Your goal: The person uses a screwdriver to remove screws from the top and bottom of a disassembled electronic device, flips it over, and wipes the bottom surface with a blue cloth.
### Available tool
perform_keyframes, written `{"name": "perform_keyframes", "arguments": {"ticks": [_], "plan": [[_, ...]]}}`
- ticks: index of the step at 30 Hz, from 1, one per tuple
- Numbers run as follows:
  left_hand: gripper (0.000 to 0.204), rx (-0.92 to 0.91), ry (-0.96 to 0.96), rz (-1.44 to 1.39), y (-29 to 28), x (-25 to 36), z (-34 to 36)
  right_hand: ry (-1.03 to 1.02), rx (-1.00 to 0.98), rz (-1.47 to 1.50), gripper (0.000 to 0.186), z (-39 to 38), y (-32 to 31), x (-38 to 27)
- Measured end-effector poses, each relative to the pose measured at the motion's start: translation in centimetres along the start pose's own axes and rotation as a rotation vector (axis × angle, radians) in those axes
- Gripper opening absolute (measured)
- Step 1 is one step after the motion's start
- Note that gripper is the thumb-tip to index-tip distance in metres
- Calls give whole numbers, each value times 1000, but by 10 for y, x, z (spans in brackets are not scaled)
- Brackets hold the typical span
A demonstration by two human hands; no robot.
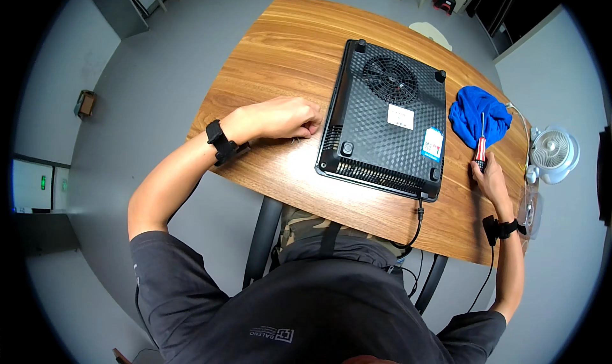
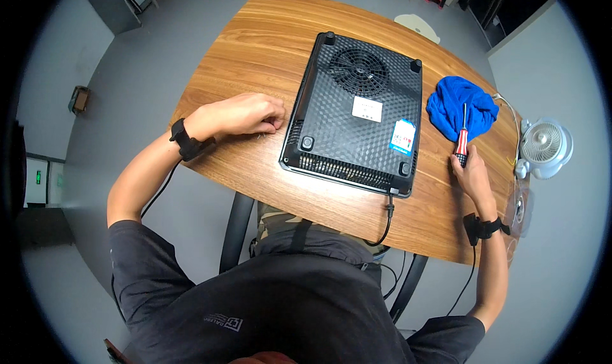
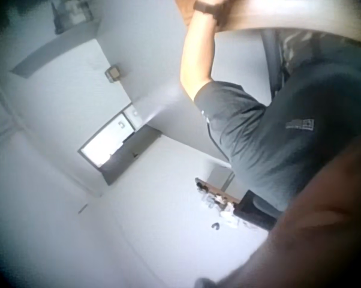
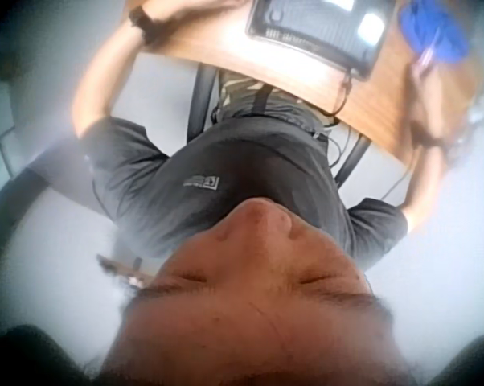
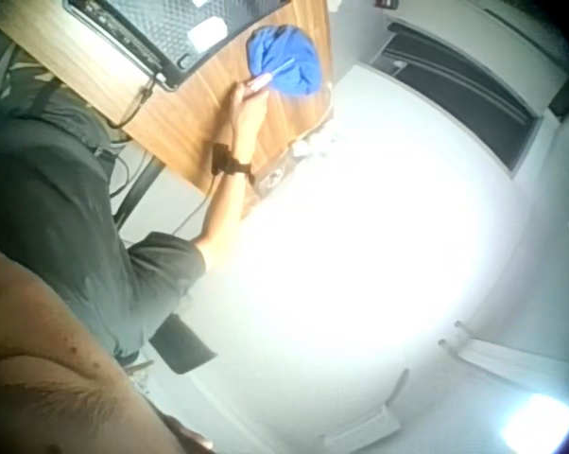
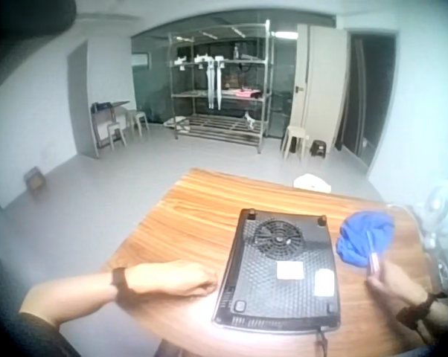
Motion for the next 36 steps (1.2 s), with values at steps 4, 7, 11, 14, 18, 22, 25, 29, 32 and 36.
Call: {"name": "perform_keyframes", "arguments": {"ticks": [4,7,11,14,18,22,25,29,32,36], "plan": [[16,72,-37,-86,0,-11,-8,47,16,27,32,3,0,19],[17,112,-135,-93,-8,-16,-23,7,113,8,28,-5,-8,22],[19,70,-277,-21,-10,-4,-48,-63,123,58,24,-11,-16,-1],[22,146,-215,9,-1,-1,-53,-123,81,104,21,-17,-25,-38],[23,176,-213,4,1,2,-50,-170,44,177,22,-23,-24,-91],[21,197,-197,5,3,5,-50,-140,-32,237,25,-28,-17,-129],[18,163,-219,3,9,1,-48,-181,-70,227,29,-31,-12,-144],[15,209,-194,4,12,0,-48,-234,-117,198,31,-33,-3,-158],[14,232,-177,-9,13,2,-49,-260,-160,181,31,-33,2,-175],[13,234,-174,0,11,7,-53,-376,-145,199,33,-35,9,-182]]}}
Point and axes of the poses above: each hand's wrist, its own z-axis towards the middle knuckle, its own y-axis out of the palm, x = y × z, the point moved 7 cm from there along z, towards the middle knuckle, and after that the axes turned 14 degrees about z, right-handed, at the moved point
